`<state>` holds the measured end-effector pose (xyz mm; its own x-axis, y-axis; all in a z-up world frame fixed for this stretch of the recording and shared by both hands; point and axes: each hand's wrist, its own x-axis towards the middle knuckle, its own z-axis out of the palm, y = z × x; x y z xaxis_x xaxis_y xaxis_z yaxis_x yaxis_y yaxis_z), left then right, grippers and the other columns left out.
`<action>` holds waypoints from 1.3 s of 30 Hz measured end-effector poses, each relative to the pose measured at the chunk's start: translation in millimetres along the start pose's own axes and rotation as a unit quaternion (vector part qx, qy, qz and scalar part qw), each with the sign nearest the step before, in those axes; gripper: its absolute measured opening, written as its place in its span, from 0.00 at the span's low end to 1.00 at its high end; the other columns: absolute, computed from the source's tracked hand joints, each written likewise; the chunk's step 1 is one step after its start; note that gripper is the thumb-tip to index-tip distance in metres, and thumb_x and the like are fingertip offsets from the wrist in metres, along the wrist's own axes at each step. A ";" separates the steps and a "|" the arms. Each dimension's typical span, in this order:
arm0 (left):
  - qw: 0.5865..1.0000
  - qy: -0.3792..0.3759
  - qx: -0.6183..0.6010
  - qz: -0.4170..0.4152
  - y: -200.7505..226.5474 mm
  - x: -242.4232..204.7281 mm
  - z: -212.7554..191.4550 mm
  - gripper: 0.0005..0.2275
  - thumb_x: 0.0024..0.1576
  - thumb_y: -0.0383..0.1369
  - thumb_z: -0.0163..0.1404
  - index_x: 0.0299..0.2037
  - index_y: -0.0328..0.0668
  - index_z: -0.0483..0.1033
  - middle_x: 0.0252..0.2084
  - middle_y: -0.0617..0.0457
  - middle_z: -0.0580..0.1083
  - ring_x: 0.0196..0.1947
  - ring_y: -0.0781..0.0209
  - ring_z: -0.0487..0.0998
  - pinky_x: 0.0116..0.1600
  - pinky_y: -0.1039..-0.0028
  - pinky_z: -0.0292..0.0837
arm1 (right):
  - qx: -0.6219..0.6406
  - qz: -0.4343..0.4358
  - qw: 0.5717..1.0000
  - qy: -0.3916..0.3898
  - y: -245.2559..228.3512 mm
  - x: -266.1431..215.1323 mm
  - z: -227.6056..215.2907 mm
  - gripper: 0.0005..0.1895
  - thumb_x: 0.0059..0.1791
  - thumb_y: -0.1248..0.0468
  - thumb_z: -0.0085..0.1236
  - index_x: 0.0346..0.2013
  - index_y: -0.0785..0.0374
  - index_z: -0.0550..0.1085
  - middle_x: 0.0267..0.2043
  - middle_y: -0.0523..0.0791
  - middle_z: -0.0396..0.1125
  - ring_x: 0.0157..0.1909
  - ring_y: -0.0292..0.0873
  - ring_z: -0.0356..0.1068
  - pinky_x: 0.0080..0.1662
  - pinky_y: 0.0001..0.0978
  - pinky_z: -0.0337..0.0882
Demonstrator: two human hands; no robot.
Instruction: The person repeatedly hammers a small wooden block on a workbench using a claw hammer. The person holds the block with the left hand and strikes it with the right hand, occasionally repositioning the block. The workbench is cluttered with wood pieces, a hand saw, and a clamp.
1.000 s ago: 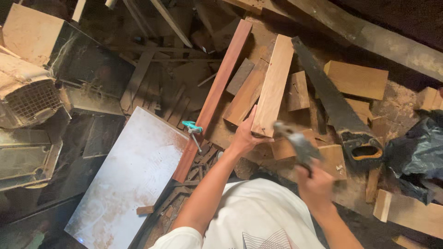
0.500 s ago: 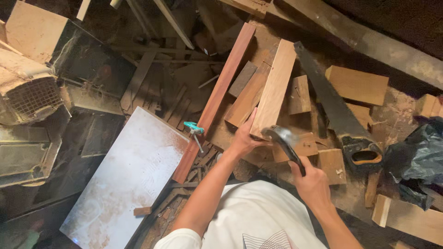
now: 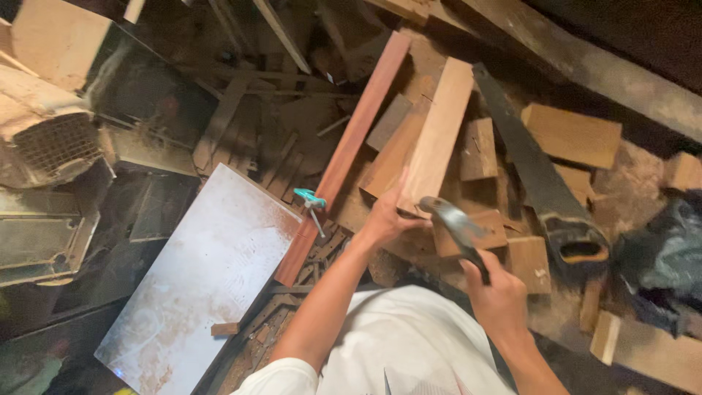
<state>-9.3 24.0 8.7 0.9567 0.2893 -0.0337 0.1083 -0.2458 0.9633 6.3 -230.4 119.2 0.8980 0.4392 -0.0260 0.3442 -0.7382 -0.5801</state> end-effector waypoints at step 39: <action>0.995 -0.008 0.075 0.061 11.0 -2.2 0.2 0.56 0.37 0.42 0.72 0.77 0.40 0.50 0.52 0.36 0.76 0.52 0.38 0.76 0.57 0.58 0.71 | 0.022 0.081 0.996 -0.026 -20.1 29.6 -17.4 0.17 0.53 0.54 0.58 0.51 0.60 0.77 0.26 0.56 0.70 0.25 0.49 0.70 0.31 0.45 0.68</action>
<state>-10.2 20.5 19.2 0.9691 0.2349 0.0750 0.0299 -0.4139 0.9098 30.7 -211.5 144.3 0.9246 0.3437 -0.1640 0.1828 -0.7784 -0.6006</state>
